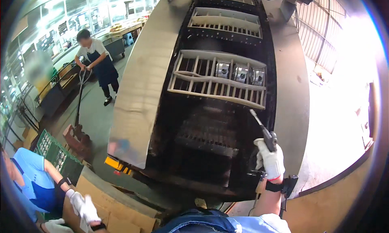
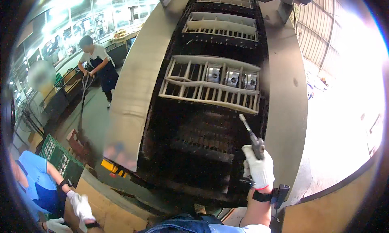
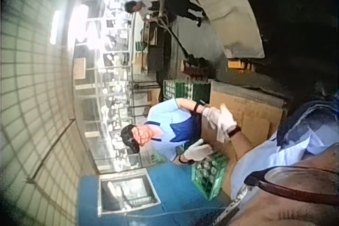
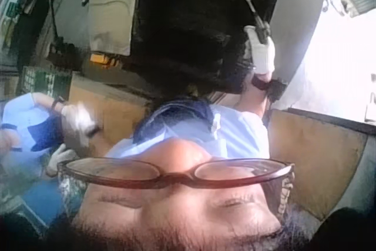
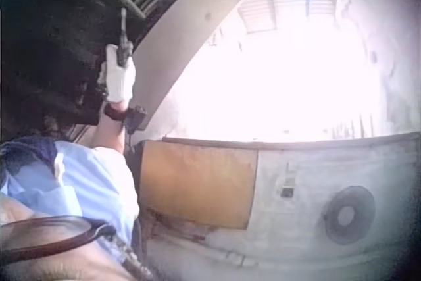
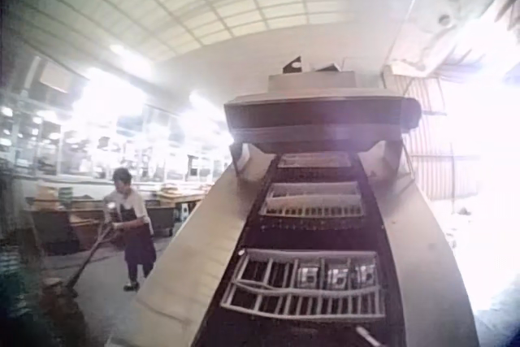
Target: The recorder uses an air compressor nozzle to blow dust off metal machine components before another worker packs them.
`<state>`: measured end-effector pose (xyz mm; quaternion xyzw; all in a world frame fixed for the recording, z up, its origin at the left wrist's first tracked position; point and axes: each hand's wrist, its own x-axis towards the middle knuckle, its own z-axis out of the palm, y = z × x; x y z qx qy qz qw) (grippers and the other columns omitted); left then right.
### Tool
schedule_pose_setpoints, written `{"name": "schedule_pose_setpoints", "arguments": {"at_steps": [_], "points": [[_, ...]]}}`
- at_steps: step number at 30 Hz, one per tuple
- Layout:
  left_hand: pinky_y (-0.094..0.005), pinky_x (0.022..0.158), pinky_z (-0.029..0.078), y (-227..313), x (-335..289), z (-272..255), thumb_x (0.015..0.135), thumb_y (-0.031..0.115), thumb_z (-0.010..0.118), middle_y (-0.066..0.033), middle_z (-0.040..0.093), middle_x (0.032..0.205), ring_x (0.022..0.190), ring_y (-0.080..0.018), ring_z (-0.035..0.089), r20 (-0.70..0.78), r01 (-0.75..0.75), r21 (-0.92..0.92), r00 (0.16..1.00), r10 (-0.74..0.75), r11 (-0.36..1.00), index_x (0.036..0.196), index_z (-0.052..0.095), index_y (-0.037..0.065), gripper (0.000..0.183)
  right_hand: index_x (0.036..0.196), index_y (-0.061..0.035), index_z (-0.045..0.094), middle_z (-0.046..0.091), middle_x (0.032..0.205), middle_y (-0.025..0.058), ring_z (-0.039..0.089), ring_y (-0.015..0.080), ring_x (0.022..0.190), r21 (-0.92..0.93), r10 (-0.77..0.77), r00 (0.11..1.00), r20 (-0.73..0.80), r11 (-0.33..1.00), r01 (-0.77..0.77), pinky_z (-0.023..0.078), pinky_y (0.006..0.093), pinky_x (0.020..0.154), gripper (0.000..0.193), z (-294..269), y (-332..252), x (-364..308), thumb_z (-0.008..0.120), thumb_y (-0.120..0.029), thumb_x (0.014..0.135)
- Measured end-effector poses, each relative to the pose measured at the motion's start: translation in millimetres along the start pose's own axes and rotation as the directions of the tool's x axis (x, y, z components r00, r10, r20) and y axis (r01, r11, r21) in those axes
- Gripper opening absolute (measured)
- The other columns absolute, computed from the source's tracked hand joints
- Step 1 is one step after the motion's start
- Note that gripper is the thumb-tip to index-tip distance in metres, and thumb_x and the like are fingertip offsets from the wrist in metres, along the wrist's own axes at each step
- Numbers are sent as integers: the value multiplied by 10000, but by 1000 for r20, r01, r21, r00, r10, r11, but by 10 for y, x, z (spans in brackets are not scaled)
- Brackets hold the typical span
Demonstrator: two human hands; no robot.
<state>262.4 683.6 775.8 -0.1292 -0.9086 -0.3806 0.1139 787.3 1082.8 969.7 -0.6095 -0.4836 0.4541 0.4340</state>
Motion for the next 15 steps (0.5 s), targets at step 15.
{"name": "schedule_pose_setpoints", "arguments": {"at_steps": [15], "points": [[-463,998,456,6589,-636,2815,859,489,604,-293,616,1242,1193,-434,555,491,-670,-306,497,715,676,1226,592,-41,645,950,-19,698,568,581,52,547,143,436,196,94,990,106,974,-113,464,284,423,152,-429,196,488,668,-157,896]]}}
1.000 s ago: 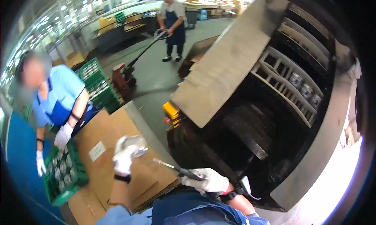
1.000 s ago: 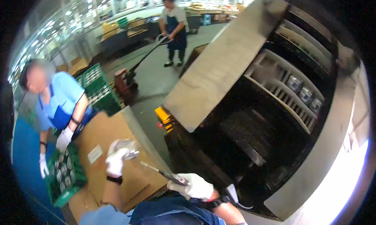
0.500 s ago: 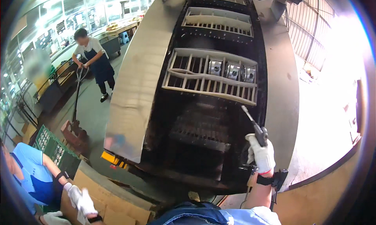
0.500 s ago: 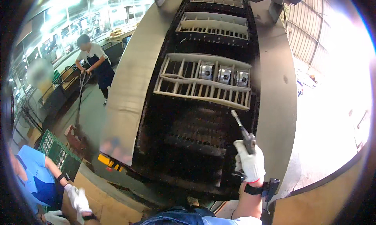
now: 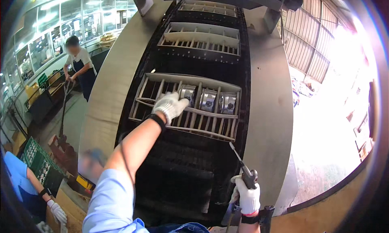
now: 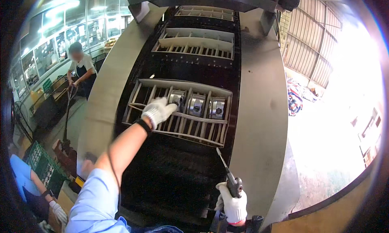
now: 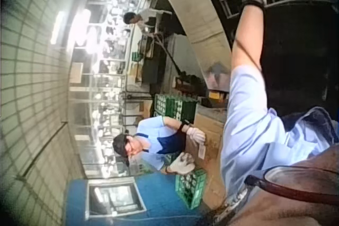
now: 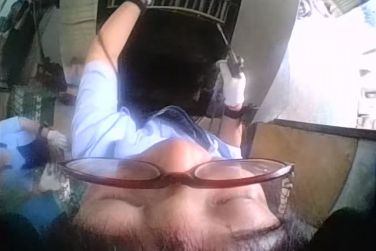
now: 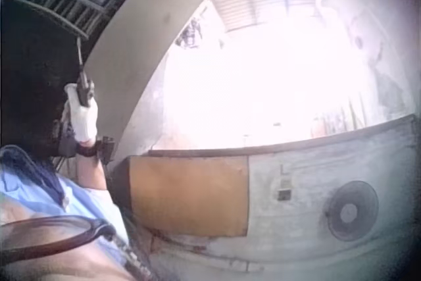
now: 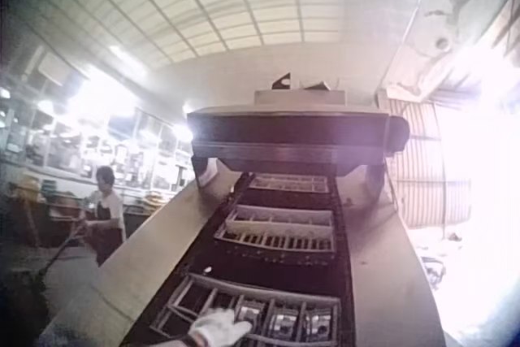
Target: The recorder uses an air compressor nozzle to blow dust off metal machine components before another worker packs them.
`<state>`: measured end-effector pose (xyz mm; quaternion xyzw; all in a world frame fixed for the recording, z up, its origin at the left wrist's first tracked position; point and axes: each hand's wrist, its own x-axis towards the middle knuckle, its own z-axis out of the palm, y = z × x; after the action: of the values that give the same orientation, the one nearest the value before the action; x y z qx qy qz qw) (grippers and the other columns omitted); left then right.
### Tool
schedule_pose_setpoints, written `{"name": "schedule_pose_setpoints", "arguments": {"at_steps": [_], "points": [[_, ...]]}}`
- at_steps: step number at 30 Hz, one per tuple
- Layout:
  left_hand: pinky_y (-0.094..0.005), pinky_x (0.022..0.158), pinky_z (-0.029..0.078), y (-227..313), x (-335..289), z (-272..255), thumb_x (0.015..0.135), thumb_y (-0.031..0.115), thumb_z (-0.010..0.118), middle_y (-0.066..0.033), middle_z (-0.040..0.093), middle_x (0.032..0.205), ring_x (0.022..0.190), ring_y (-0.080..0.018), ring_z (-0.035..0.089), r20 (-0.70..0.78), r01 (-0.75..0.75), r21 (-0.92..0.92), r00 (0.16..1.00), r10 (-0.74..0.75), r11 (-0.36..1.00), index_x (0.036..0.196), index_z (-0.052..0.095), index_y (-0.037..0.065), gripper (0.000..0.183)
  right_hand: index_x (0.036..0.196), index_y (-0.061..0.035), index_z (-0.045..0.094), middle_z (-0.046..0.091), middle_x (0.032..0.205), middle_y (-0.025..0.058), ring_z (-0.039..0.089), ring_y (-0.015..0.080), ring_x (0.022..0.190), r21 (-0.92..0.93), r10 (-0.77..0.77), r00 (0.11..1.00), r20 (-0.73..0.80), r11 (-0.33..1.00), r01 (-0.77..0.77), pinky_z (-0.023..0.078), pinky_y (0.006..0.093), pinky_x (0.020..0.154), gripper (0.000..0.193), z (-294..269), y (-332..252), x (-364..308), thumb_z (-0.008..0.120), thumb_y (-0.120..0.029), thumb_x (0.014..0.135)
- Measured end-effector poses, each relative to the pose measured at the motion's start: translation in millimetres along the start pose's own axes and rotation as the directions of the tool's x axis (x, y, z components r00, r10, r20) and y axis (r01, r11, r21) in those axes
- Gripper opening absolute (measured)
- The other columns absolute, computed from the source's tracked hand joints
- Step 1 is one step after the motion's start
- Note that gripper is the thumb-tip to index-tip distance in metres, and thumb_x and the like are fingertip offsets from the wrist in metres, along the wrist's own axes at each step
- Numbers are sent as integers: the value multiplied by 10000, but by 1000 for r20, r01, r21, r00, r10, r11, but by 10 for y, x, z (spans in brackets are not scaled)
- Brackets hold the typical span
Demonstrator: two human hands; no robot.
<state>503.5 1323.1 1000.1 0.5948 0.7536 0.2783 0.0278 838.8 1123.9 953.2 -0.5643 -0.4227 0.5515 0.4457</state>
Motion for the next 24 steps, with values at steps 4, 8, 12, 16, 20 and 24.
{"name": "schedule_pose_setpoints", "arguments": {"at_steps": [4,8,12,16,20,24], "points": [[-467,895,491,242,109,193,839,433,579,-301,669,1047,1038,-435,629,-69,119,-284,987,-144,951,1121,629,-40,554,959,-25,699,579,593,52,558,141,440,30,6,1000,-22,1000,-5,476,279,428,145,-29,-3,46,673,-158,906],[-343,715,483,20,-26,200,897,185,587,-149,615,939,817,-265,594,-256,-240,-496,959,124,834,774,651,70,180,952,-13,696,577,587,46,555,138,436,11,-3,1000,-13,1000,3,467,274,420,140,-97,-62,69,666,-145,914],[-328,746,593,-301,-592,209,684,117,556,-114,678,957,812,-212,681,37,26,-992,996,-85,-126,1116,609,-23,457,947,-5,699,565,562,26,518,106,409,62,-31,996,79,998,26,426,251,404,136,11,-61,26,647,-130,933],[-378,833,605,-472,-1372,93,689,85,532,-161,681,1102,934,-259,696,27,19,-974,999,-34,-224,1269,575,-33,593,1004,-23,699,595,625,-2,512,69,462,-34,-16,922,386,999,31,398,228,434,138,500,-213,-368,675,-145,945],[-326,784,566,-605,-1955,-181,728,20,473,-92,640,1057,882,-204,651,48,31,-990,991,-122,-136,1186,569,24,468,1047,-38,702,579,639,-14,502,59,479,-235,93,857,507,971,34,389,229,439,190,1044,-111,-394,698,-197,943],[-286,719,562,-789,-2411,-532,742,30,524,-66,632,1020,845,-158,643,73,43,-992,963,-261,-118,1153,520,60,412,1037,-38,703,584,622,-7,513,75,462,-217,108,791,602,976,31,388,230,433,184,1266,71,-556,703,-190,932]]}}
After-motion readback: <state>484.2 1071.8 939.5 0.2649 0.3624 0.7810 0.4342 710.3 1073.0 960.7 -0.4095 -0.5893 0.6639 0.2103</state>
